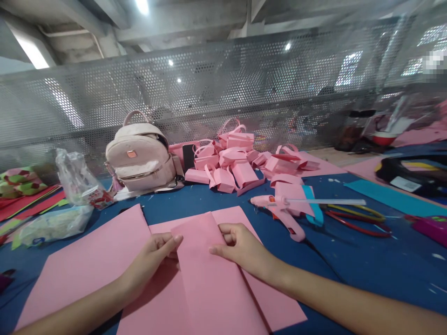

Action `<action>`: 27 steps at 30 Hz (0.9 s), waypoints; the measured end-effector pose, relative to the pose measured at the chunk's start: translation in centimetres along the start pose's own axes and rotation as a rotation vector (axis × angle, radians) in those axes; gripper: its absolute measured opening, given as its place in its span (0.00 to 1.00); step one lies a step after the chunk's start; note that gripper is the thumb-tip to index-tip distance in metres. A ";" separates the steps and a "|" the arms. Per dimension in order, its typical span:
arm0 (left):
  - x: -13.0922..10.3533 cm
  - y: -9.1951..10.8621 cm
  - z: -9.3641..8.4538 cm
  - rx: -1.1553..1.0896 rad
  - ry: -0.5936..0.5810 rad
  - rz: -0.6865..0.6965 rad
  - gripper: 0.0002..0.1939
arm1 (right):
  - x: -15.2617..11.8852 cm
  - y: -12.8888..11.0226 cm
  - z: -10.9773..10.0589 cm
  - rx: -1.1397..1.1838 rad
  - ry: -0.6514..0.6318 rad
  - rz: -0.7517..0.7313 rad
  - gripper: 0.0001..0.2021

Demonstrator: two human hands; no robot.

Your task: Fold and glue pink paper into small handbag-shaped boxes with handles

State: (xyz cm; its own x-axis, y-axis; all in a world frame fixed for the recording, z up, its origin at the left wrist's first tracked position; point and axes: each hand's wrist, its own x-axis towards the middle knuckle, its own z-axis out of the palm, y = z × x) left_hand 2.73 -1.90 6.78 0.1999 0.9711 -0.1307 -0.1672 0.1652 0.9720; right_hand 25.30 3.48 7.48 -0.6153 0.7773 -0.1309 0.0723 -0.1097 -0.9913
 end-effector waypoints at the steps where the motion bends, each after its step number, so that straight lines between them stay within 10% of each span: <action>1: 0.0 0.0 0.0 0.001 0.000 -0.001 0.23 | 0.0 0.0 0.0 -0.002 -0.001 0.001 0.22; 27: 0.1 0.4 -0.3 0.087 0.028 -0.068 0.29 | 0.0 -0.5 0.3 -0.050 0.031 -0.005 0.26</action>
State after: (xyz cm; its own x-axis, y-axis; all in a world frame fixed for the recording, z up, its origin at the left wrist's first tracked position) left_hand 2.44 -1.66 7.07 0.1811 0.9628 -0.2008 -0.0692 0.2161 0.9739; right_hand 25.00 3.33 7.97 -0.5914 0.7966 -0.1252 0.1091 -0.0748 -0.9912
